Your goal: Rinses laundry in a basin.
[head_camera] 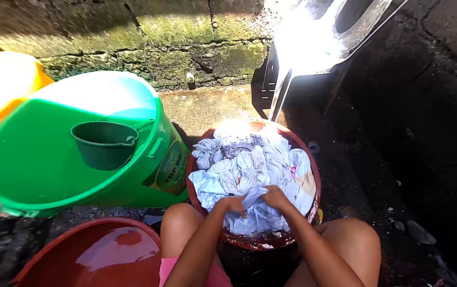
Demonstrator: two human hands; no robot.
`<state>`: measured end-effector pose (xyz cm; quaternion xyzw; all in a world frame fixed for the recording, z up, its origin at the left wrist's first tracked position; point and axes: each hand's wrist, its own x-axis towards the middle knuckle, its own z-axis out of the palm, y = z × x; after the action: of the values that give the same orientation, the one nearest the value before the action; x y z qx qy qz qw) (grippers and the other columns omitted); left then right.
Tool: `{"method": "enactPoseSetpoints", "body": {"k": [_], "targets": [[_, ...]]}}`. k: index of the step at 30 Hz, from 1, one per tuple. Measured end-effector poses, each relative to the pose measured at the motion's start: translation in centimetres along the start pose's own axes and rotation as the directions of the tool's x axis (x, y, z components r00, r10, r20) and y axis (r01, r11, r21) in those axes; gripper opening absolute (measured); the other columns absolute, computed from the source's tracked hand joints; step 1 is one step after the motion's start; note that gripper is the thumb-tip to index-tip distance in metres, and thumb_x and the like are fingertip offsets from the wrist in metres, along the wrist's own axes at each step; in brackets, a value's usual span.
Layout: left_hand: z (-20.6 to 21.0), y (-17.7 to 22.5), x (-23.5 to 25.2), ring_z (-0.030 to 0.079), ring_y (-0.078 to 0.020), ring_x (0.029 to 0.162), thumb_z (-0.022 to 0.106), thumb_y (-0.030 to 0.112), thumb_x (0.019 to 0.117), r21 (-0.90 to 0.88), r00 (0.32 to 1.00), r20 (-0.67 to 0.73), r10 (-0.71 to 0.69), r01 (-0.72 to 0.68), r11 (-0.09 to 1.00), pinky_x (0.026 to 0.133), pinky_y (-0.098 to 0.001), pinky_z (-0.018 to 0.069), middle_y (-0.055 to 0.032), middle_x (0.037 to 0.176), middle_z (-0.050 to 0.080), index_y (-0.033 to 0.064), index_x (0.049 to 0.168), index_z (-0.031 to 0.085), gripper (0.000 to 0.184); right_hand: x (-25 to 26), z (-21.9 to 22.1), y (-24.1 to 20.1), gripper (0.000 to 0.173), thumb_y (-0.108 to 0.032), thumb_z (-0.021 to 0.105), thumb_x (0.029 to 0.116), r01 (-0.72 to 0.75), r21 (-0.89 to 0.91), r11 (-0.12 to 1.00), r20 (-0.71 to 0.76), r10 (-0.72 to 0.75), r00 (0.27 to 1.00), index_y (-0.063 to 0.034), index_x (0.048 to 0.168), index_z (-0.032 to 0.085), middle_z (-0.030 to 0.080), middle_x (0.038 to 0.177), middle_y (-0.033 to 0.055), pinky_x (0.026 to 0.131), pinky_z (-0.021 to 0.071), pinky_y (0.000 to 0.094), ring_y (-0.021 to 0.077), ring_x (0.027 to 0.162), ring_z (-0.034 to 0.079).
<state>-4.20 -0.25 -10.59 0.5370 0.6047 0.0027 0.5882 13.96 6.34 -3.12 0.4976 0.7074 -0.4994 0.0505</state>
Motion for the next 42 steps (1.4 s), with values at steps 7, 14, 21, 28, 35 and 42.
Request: {"method": "enactPoseSetpoints", "body": {"k": [7,14,21,28,35,42], "targets": [[0.4,0.4,-1.9,0.045,-0.0369,0.142,0.087,0.009,0.0766,-0.165,0.977,-0.199,0.078,-0.112,0.98,0.119,-0.0516,0.0361,-0.028,0.152,0.045,-0.0032,0.158,0.025,0.103,-9.8,-9.9,-13.3,0.019,0.008,0.063,0.0842,0.452,0.465,0.761,-0.426,-0.255,0.868,-0.0018,0.101,0.064,0.063,0.078,0.0025,0.06,0.0541,0.0257,0.0071,0.064,0.061],[1.1,5.2,-2.8,0.063,-0.0296,0.118,0.067,0.017,0.0995,-0.482,0.73,-0.683,-0.028,-0.421,0.768,0.104,-0.0481,0.0501,-0.0237,0.128,0.064,-0.003,0.14,0.052,0.047,-9.3,-13.4,-12.4,0.022,0.004,0.065,0.0827,0.755,0.387,0.53,-0.789,-0.234,0.568,-0.0094,0.097,0.055,0.061,0.078,-0.0036,0.063,0.0568,0.0231,0.0033,0.068,0.063],[-4.2,16.2,-11.3,0.064,-0.0177,0.092,0.06,0.015,0.1019,-0.337,0.638,-0.749,0.179,-0.6,0.726,0.083,-0.0391,0.0552,-0.0137,0.108,0.066,0.0015,0.128,0.057,0.029,-2.9,-8.2,-0.7,0.083,-0.006,0.081,0.0816,0.155,-0.085,0.984,-0.328,-0.175,0.928,0.0073,0.151,0.039,0.048,0.14,0.0409,0.102,0.0416,0.0735,0.0569,0.127,0.051],[-8.1,19.8,-15.8,0.068,-0.0086,0.076,0.048,0.014,0.1064,-0.517,0.672,-0.722,0.166,-0.683,0.515,0.069,-0.0266,0.0592,-0.0018,0.088,0.067,0.01,0.115,0.052,0.01,-2.7,-5.6,1.6,0.027,-0.014,0.063,0.102,0.213,0.26,0.942,-0.069,-0.201,0.977,0.0032,0.122,0.066,0.068,0.115,0.0174,0.093,0.052,0.0409,0.021,0.104,0.065],[-10.2,6.3,-9.7,0.062,-0.0278,0.115,0.056,0.031,0.1064,-0.603,0.565,-0.751,-0.342,-0.376,0.703,0.093,-0.0447,0.0546,-0.0174,0.139,0.055,0.01,0.153,0.034,0.056,-2.6,-10.7,5.3,0.031,-0.021,0.055,0.1067,0.251,0.453,0.855,-0.676,0.146,0.722,-0.0022,0.13,0.058,0.065,0.117,0.0217,0.083,0.052,0.0541,0.0331,0.097,0.064],[-4.0,4.0,-4.2,0.058,-0.0428,0.123,0.076,0.02,0.0925,-0.132,0.737,-0.666,-0.111,0.03,0.991,0.104,-0.0595,0.0457,-0.0278,0.131,0.06,-0.0024,0.128,0.063,0.044,-1.7,-9.2,4.5,0.029,-0.017,0.056,0.1065,0.246,0.569,0.785,-0.613,0.206,0.762,-0.0041,0.132,0.055,0.062,0.122,0.0182,0.082,0.0545,0.0455,0.026,0.097,0.065]]}}
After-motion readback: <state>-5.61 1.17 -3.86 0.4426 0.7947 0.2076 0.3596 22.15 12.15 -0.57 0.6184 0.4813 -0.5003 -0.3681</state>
